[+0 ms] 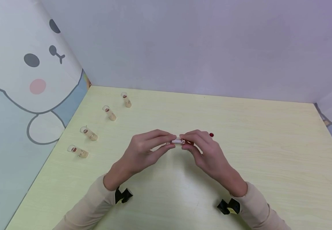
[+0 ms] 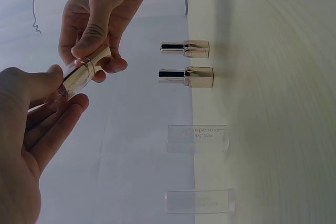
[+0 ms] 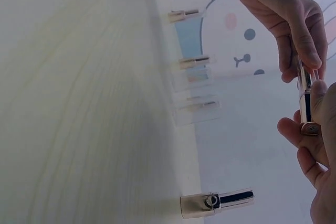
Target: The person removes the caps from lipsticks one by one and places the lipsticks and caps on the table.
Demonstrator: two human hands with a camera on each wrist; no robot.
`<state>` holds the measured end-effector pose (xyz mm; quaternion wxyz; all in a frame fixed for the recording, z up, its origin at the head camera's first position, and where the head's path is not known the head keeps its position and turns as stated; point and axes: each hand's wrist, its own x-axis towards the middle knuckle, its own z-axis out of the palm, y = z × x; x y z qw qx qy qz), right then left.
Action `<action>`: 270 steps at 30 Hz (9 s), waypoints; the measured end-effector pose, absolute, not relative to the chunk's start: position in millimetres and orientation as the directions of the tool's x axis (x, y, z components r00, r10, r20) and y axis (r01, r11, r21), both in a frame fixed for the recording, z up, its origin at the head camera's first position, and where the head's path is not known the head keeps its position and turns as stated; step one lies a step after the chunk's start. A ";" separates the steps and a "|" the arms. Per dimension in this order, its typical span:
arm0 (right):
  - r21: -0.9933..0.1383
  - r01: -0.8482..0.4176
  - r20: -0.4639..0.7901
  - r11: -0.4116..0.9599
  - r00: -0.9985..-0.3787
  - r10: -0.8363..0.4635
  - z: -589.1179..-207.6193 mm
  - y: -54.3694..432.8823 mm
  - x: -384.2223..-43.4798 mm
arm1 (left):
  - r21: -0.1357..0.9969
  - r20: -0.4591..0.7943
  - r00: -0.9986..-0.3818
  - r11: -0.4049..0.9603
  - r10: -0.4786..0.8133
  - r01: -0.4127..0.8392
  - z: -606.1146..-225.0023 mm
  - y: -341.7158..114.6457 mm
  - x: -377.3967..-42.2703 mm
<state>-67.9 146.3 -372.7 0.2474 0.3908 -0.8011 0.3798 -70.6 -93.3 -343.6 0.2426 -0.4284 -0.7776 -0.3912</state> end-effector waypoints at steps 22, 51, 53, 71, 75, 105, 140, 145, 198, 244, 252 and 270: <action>-0.389 -0.827 0.712 0.406 -0.550 -0.437 -373.5 145.6 -68.6 | 0.390 0.689 -0.539 0.378 0.485 0.840 -341.4 -95.3 -69.3; -0.450 -0.770 0.653 0.453 -0.629 -0.421 -370.8 153.7 -73.2 | 0.431 0.626 -0.628 0.466 0.463 0.773 -317.8 -130.3 -78.1; -0.461 -0.773 0.663 0.436 -0.626 -0.410 -370.9 154.1 -74.2 | 0.427 0.623 -0.638 0.486 0.454 0.763 -315.1 -134.6 -79.5; -0.557 -0.749 0.660 0.357 -0.661 -0.357 -366.5 156.9 -76.3 | 0.366 0.373 -0.817 0.739 0.440 0.566 -312.9 -157.8 -85.0; -0.564 -0.741 0.656 0.364 -0.670 -0.348 -366.2 157.8 -76.0 | 0.322 0.220 -0.865 0.804 0.450 0.500 -314.0 -160.7 -86.6; -0.578 -0.706 0.643 0.409 -0.703 -0.305 -360.6 165.2 -78.4 | 0.260 -0.092 -0.894 0.877 0.439 0.404 -347.4 -157.1 -102.9; -0.610 -0.579 0.609 0.541 -0.779 -0.148 -357.3 206.8 -101.3 | 0.286 -0.015 -0.970 0.931 0.241 0.227 -294.1 -206.9 -89.4; -0.614 -0.549 0.580 0.567 -0.801 -0.149 -355.2 215.9 -102.9 | 0.274 0.042 -0.982 0.943 0.184 0.189 -288.3 -226.2 -88.8; -0.562 -0.231 -0.166 0.794 -0.909 -0.382 -356.5 253.6 -111.7 | 0.235 -0.083 -0.992 0.969 0.095 0.074 -309.7 -263.7 -103.9; -0.530 -0.290 -0.032 0.797 -0.932 -0.360 -329.3 256.6 -97.7 | 0.208 0.630 -0.590 0.623 0.505 0.754 -293.1 -193.7 -93.2; -0.556 -0.418 0.217 0.718 -0.907 -0.360 -318.7 231.9 -85.6 | 0.215 0.700 -0.524 0.556 0.486 0.803 -295.1 -180.1 -88.8; -0.464 -0.788 0.616 0.405 -0.615 -0.492 -326.6 169.0 -59.8 | 0.256 0.734 -0.401 0.325 0.548 0.911 -302.7 -131.0 -71.2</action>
